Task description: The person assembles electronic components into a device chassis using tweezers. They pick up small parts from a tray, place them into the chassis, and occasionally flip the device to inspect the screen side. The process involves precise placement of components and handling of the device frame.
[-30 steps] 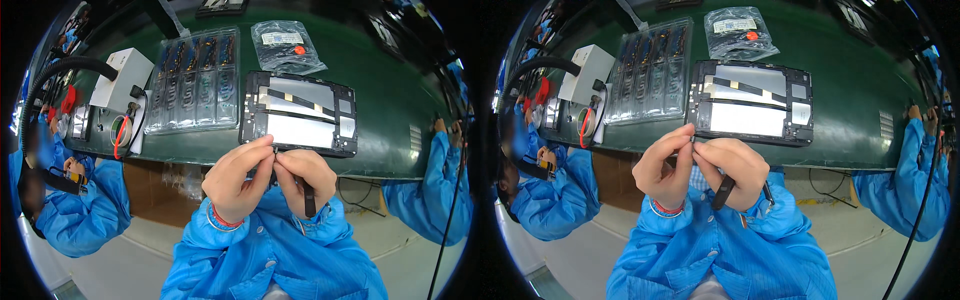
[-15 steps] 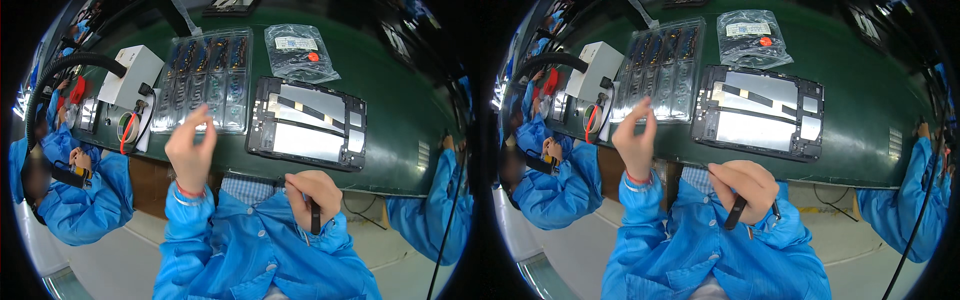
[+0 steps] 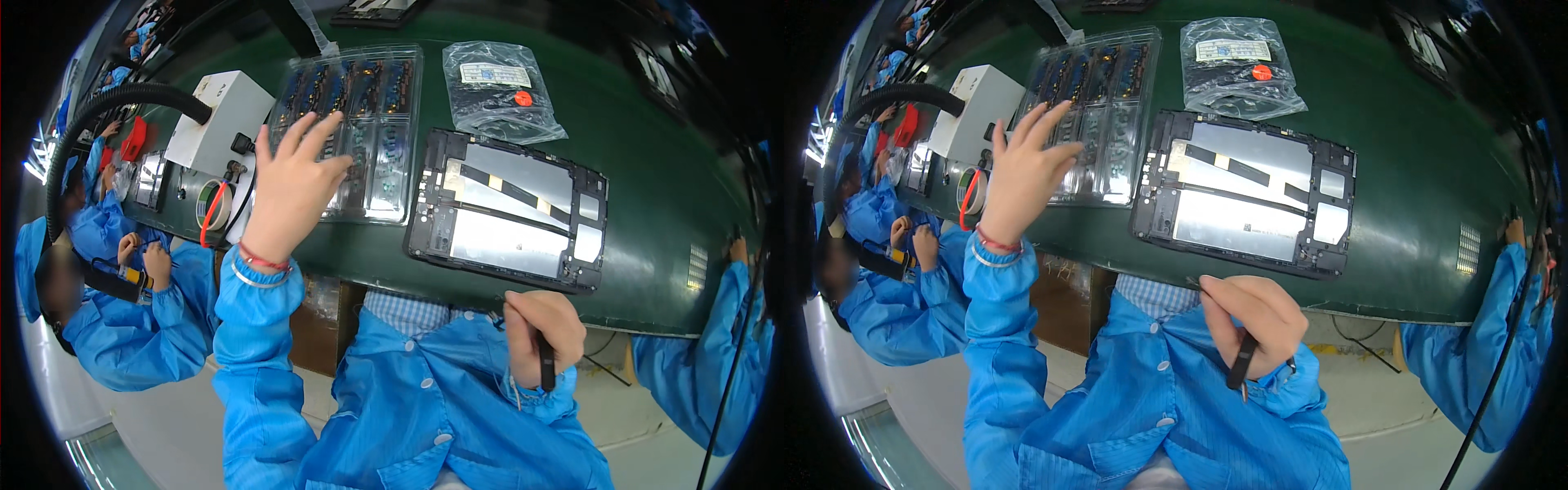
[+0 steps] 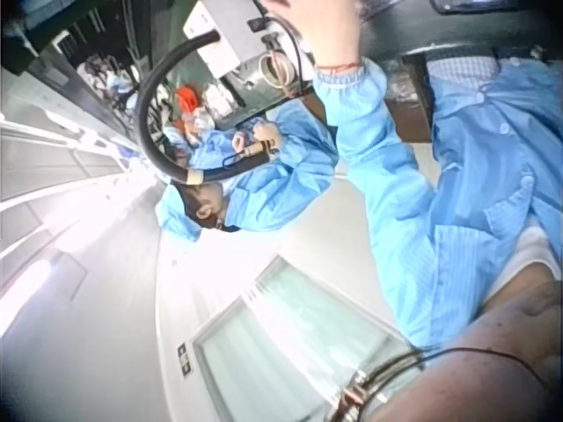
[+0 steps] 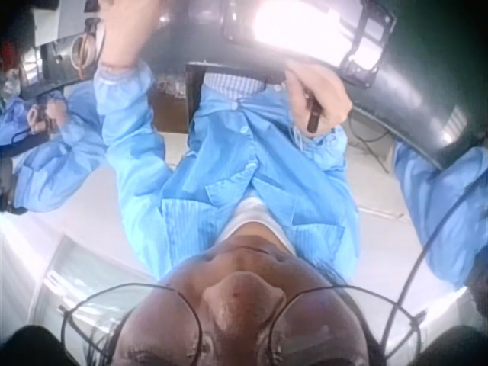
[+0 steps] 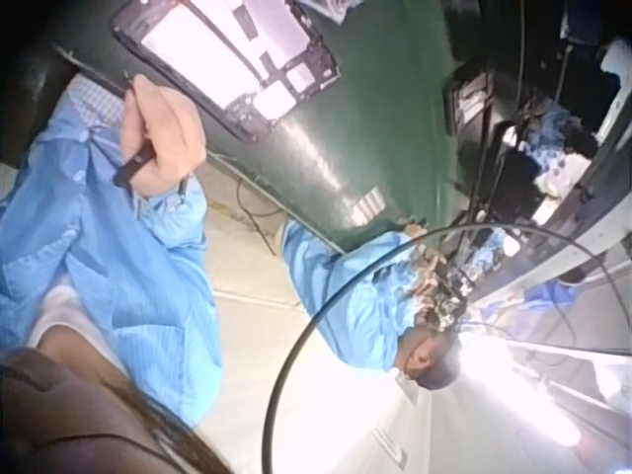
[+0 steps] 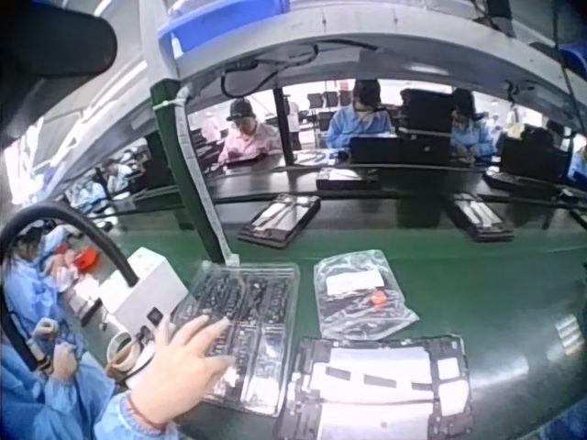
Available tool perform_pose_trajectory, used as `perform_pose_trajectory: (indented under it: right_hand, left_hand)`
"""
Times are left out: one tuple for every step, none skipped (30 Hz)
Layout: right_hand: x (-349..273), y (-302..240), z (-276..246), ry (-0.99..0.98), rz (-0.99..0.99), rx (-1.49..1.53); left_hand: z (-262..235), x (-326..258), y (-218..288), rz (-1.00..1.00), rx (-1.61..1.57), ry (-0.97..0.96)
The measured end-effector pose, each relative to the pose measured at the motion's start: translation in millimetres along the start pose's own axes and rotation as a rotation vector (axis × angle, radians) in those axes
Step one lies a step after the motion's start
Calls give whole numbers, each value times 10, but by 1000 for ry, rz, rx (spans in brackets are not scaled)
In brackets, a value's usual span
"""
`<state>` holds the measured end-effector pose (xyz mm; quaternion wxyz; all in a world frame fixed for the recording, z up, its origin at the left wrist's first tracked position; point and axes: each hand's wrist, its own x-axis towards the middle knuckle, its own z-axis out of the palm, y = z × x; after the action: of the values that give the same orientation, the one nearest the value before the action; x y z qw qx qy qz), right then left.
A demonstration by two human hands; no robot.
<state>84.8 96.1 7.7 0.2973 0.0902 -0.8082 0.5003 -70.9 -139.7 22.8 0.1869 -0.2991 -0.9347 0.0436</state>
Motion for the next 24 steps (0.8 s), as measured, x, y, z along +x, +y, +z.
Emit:
perform_pose_trajectory:
  right_hand:
    - [5, 11, -43, 16, -14, -32]
    - [13, 23, -77, 35, -27, -66]
    - [26, 31, -120, 52, -24, -80]
    - [44, 22, -145, 65, -34, -85]
    - [73, 20, -162, 80, -42, -91]
    - [106, -1, -192, 88, -53, -100]
    - [141, -11, -222, 114, -16, -104]
    - [186, -1, -265, 128, -46, -140]
    - [236, 23, -300, 142, -77, -176]
    - [286, 59, -331, 163, -107, -206]
    - [341, 88, -373, 190, -114, -236]
    - [386, 108, -461, 158, -18, -332]
    - [452, 169, -504, 140, 2, -361]
    - [547, 244, -527, 120, 20, -388]
    - [631, 321, -551, 70, 26, -441]
    - [730, 397, -552, 16, 31, -479]
    - [817, 557, -523, -26, -76, -451]
    - [870, 703, -519, -71, -114, -443]
    - [936, 845, -470, -118, -184, -470]
    - [995, 962, -422, -166, -255, -495]
    - [1037, 1052, -351, -232, -322, -562]
    - [1068, 1106, -293, -299, -389, -627]
    - [1091, 1124, -256, -347, -429, -681]
    - [1096, 1139, -238, -368, -442, -700]
  left_hand:
    - [-56, 22, 3, -29, 10, 10]
    - [-124, 97, 20, -10, -84, 48]
    - [-201, 199, 89, 8, -181, 87]
    - [-228, 278, 182, 22, -286, 130]
    - [-173, 429, 285, 140, -437, 187]
    - [-71, 551, 425, 276, -571, 201]
    - [83, 690, 638, 303, -530, 167]
    - [177, 764, 792, 314, -471, 129]
    - [283, 828, 889, 298, -445, 148]
    - [389, 894, 969, 287, -411, 164]
    - [448, 933, 1020, 272, -378, 180]
    - [524, 975, 1091, 266, -381, 195]
    - [558, 965, 1111, 249, -372, 202]
    - [578, 947, 1120, 228, -361, 209]
    - [571, 934, 1150, 204, -354, 183]
    - [554, 897, 1148, 195, -375, 164]
    - [541, 860, 1136, 182, -394, 144]
    - [536, 880, 1175, 187, -431, 129]
    - [505, 879, 1164, 174, -473, 82]
    - [526, 881, 1159, 158, -569, 89]
    - [576, 865, 1140, 134, -668, 96]
    - [607, 860, 1122, 110, -766, 103]
    - [595, 875, 1089, 126, -821, 44]
    - [605, 882, 1088, 98, -920, 8]
